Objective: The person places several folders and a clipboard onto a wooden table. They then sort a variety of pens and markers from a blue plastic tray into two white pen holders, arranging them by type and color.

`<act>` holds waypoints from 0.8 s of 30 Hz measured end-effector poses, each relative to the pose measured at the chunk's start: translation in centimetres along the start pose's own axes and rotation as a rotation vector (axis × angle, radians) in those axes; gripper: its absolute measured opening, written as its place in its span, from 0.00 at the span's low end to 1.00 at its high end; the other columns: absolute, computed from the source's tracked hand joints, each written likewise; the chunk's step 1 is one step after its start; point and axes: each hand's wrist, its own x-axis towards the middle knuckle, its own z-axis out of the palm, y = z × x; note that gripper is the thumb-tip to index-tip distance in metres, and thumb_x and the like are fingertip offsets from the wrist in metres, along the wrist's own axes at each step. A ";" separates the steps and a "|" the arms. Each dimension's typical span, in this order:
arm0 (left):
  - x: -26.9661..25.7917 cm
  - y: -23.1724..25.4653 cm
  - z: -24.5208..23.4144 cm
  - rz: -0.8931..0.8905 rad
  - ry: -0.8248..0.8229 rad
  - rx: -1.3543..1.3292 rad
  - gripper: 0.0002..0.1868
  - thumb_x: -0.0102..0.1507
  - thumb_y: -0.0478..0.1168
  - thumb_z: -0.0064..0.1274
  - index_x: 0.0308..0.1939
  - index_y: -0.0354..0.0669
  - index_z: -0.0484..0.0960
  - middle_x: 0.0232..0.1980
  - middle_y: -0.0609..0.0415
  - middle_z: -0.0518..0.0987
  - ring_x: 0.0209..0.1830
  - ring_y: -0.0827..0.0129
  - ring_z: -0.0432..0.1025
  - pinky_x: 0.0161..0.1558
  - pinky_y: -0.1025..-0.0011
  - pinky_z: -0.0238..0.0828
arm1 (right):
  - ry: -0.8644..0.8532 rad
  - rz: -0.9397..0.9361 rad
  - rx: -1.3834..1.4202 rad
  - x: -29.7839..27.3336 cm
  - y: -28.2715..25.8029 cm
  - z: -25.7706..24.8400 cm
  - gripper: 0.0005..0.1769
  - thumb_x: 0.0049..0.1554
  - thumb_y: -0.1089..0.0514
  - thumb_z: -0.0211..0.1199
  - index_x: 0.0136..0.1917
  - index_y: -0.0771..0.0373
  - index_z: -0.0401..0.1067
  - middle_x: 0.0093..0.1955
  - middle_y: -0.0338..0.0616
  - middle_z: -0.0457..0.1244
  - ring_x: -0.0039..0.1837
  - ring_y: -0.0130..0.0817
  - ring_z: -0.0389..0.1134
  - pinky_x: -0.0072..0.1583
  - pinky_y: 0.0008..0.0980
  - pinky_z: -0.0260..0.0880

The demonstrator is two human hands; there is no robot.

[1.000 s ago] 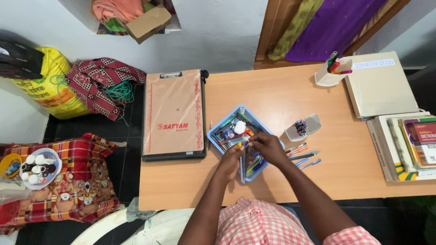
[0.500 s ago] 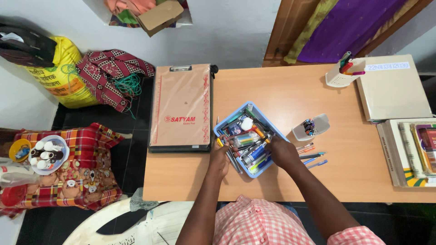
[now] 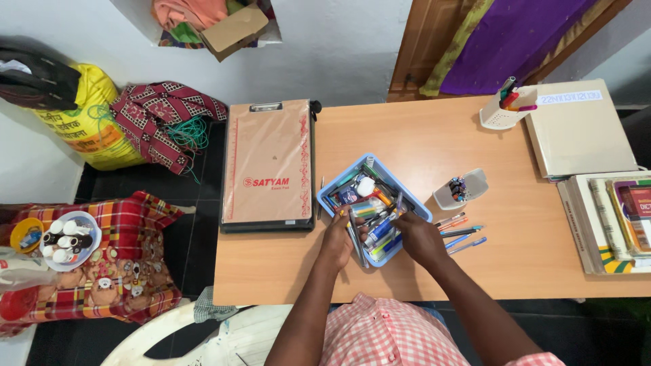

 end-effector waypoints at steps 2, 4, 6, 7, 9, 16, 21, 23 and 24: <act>0.1 -0.1 0.3 -0.022 0.025 0.024 0.21 0.74 0.46 0.36 0.71 0.51 0.62 0.46 0.48 0.77 0.38 0.61 0.75 0.39 0.63 0.75 | 0.045 -0.045 0.086 -0.6 -0.8 -0.3 0.21 0.49 0.70 0.60 0.54 0.55 0.79 0.52 0.41 0.70 0.51 0.46 0.73 0.49 0.43 0.74; 0.4 -0.3 0.6 -0.042 0.038 0.038 0.21 0.74 0.46 0.35 0.71 0.52 0.62 0.46 0.48 0.77 0.40 0.61 0.76 0.41 0.62 0.76 | 0.067 -0.104 0.148 -1.0 -1.7 -0.4 0.20 0.49 0.70 0.61 0.54 0.55 0.79 0.54 0.40 0.70 0.51 0.45 0.73 0.50 0.40 0.75; 0.7 -0.5 0.7 -0.059 0.042 0.038 0.21 0.73 0.45 0.35 0.71 0.53 0.62 0.47 0.48 0.77 0.41 0.60 0.76 0.43 0.61 0.77 | 0.069 -0.128 0.221 -1.4 -2.7 -0.3 0.20 0.50 0.70 0.63 0.54 0.55 0.79 0.55 0.39 0.70 0.52 0.44 0.73 0.50 0.39 0.75; 0.7 -0.6 0.8 -0.056 0.025 0.034 0.21 0.73 0.46 0.34 0.71 0.53 0.62 0.46 0.48 0.77 0.41 0.61 0.76 0.44 0.61 0.78 | 0.060 -0.122 0.262 -1.6 -3.2 -0.2 0.20 0.50 0.69 0.63 0.54 0.54 0.80 0.55 0.39 0.70 0.52 0.44 0.73 0.49 0.39 0.75; 0.7 -0.7 1.0 -0.048 -0.011 0.025 0.22 0.74 0.46 0.34 0.72 0.54 0.62 0.46 0.48 0.77 0.41 0.61 0.76 0.45 0.61 0.78 | 0.013 -0.123 0.280 -1.7 -4.1 -0.1 0.20 0.50 0.69 0.63 0.54 0.54 0.80 0.55 0.39 0.70 0.52 0.43 0.74 0.50 0.38 0.75; 0.9 -1.8 1.1 0.024 0.043 0.131 0.19 0.72 0.36 0.46 0.67 0.46 0.66 0.42 0.50 0.76 0.38 0.65 0.75 0.39 0.67 0.75 | -0.137 -0.148 0.241 -1.4 -5.0 1.0 0.24 0.50 0.72 0.59 0.54 0.51 0.81 0.60 0.38 0.70 0.52 0.42 0.74 0.50 0.37 0.75; 0.7 -1.2 1.6 0.239 0.135 -0.048 0.18 0.69 0.33 0.44 0.62 0.45 0.64 0.39 0.51 0.75 0.35 0.66 0.73 0.38 0.66 0.77 | 0.023 0.061 0.510 -1.8 -4.6 3.8 0.17 0.59 0.66 0.59 0.61 0.59 0.75 0.57 0.47 0.70 0.57 0.43 0.73 0.55 0.37 0.74; 0.3 -0.7 2.2 0.342 0.083 -0.106 0.18 0.70 0.32 0.45 0.63 0.43 0.65 0.40 0.53 0.73 0.36 0.68 0.72 0.41 0.67 0.76 | 0.063 0.313 0.807 -1.5 -5.1 5.4 0.16 0.63 0.59 0.60 0.64 0.62 0.71 0.56 0.48 0.70 0.55 0.38 0.74 0.54 0.36 0.75; 0.2 -0.5 2.4 0.394 0.057 -0.134 0.18 0.70 0.32 0.45 0.64 0.42 0.65 0.40 0.53 0.73 0.37 0.69 0.71 0.43 0.67 0.75 | 0.018 0.337 0.825 -1.3 -5.0 5.7 0.19 0.63 0.57 0.60 0.66 0.63 0.69 0.55 0.48 0.70 0.55 0.36 0.73 0.54 0.35 0.74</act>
